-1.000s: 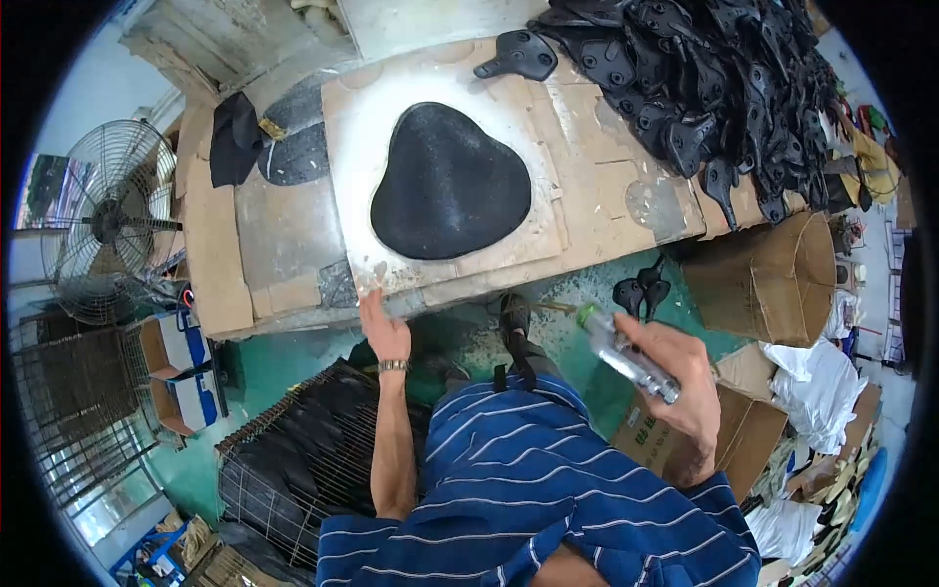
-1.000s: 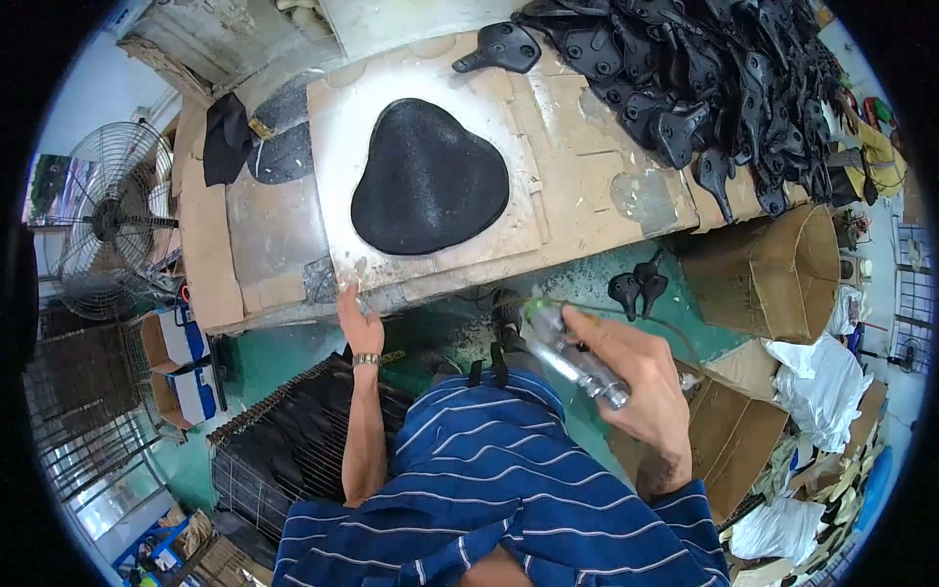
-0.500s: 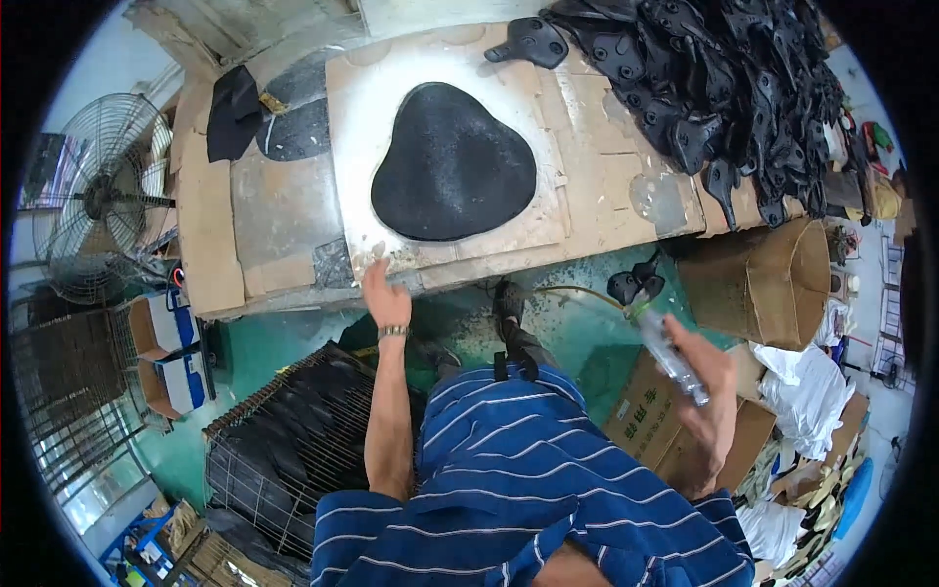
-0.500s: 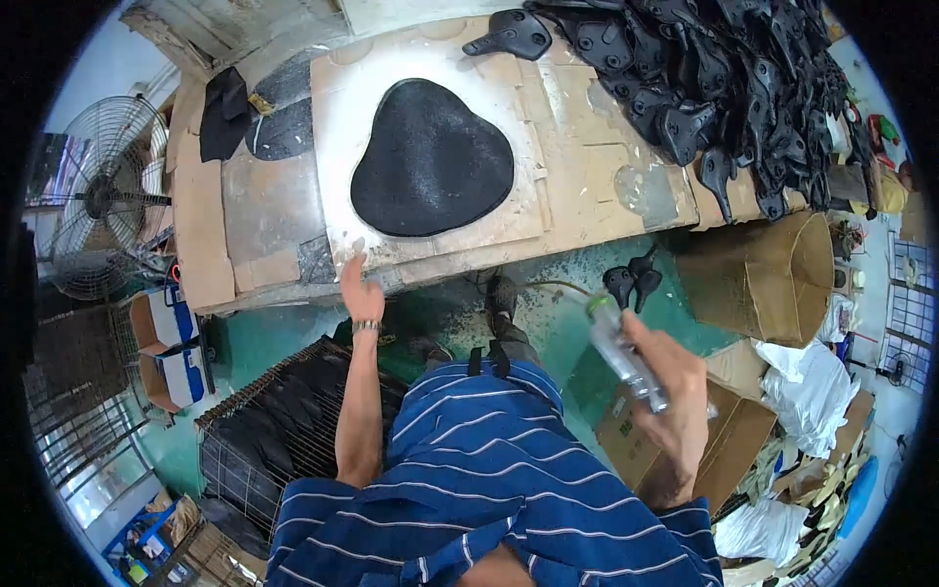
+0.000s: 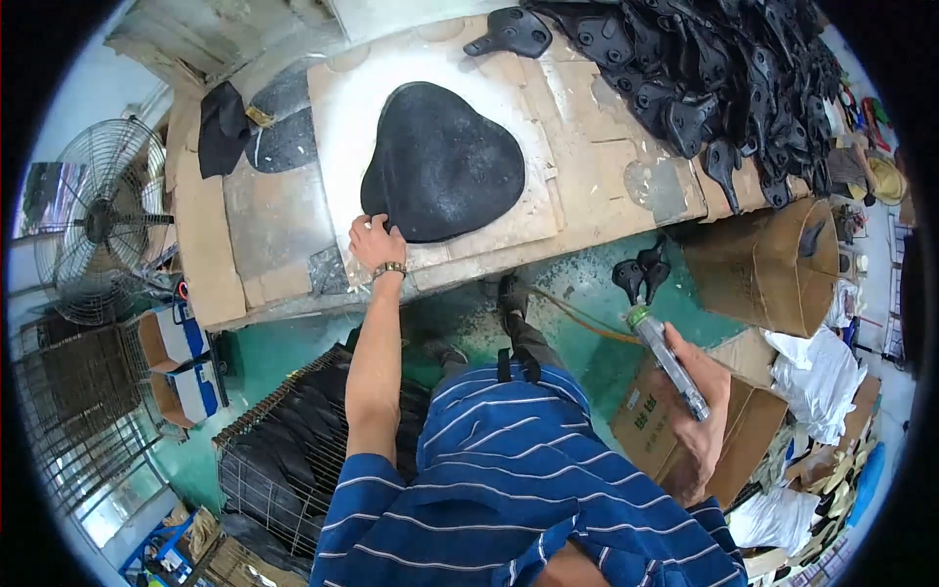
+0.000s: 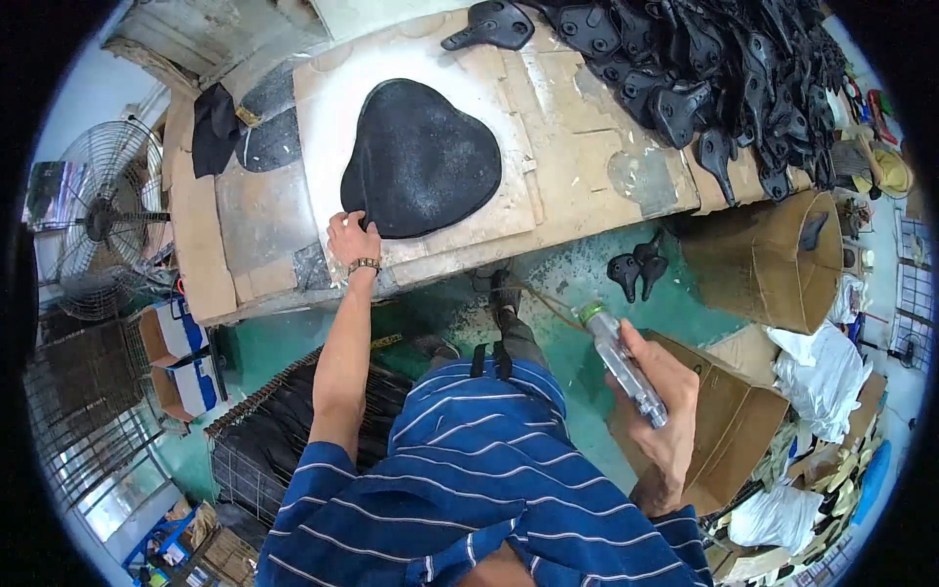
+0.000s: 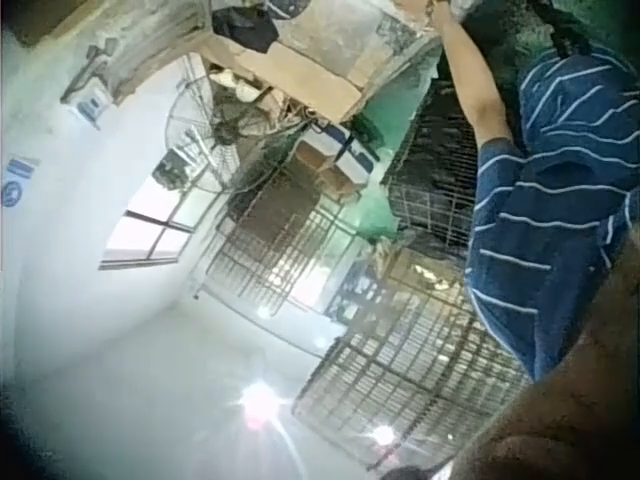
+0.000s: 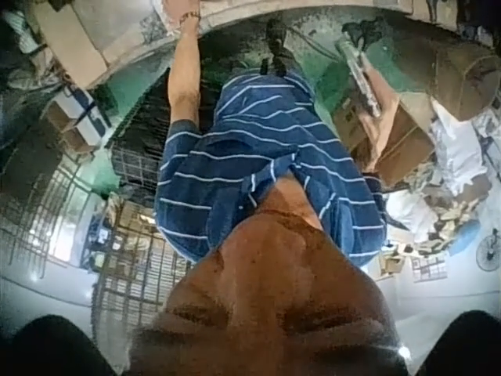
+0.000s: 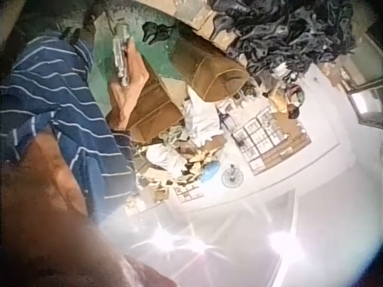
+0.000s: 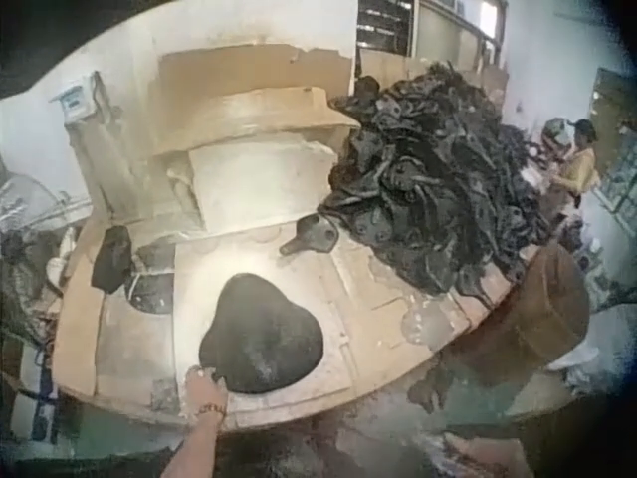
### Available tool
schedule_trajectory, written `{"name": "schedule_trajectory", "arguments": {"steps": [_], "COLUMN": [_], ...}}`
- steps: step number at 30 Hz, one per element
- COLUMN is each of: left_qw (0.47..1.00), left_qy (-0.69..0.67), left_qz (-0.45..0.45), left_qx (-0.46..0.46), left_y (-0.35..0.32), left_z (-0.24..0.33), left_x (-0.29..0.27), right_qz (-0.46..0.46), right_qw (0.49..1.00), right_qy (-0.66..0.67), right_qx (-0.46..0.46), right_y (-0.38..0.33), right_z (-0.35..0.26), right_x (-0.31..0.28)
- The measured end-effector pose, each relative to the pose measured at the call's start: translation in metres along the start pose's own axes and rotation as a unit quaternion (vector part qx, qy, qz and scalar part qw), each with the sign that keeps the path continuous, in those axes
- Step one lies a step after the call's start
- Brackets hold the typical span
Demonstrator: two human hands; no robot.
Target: Using a spray gun to apply adhesive to foam components and placing them on a drying rack.
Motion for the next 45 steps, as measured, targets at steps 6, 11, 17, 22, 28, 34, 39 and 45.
{"name": "schedule_trajectory", "arguments": {"steps": [6,11,17,22,28,34,39,45], "left_qw": [0.851,0.415,0.294,0.287,0.252,0.270,0.290,0.293], "left_qy": [-0.364,-0.760,-0.876,-0.923,-0.933,-0.860,-0.710,-0.481], "left_qz": [0.075,-0.140,-0.070,0.059,0.201,0.416,0.638,0.823], "left_qx": [-0.370,-0.480,-0.376,-0.250,-0.160,-0.121,-0.066,-0.069], "left_y": [0.027,0.067,0.139,0.129,0.018,-0.155,-0.281,-0.443], "left_z": [-0.031,0.028,0.089,0.063,-0.036,-0.109,-0.143,-0.234], "left_x": [0.044,0.054,-0.076,-0.241,-0.384,-0.491,-0.584,-0.656], "right_qz": [-0.026,-0.046,-0.080,-0.176,-0.283,-0.428,-0.536,-0.587], "right_qw": [0.998,0.998,0.993,0.983,0.955,0.889,0.821,0.764], "right_qy": [0.059,0.050,0.086,0.049,0.046,0.016,0.030,0.008], "right_qx": [0.005,-0.007,-0.011,-0.029,-0.075,-0.161,-0.196,-0.267], "right_y": [0.003,0.008,0.012,0.021,0.018,0.008,-0.020,-0.070], "right_z": [0.006,0.015,0.005,-0.030,-0.061,-0.092,-0.149,-0.195], "right_x": [0.014,0.025,0.044,0.062,0.095,0.141,0.174,0.218]}}
Point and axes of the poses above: each hand's wrist, its own y-axis towards the middle knuckle, its own x-axis out of the palm, z = x × y, the point moved 2 cm from there along y, towards the middle knuckle, and after that the axes turned 12 degrees about z, right-handed, at the moved point
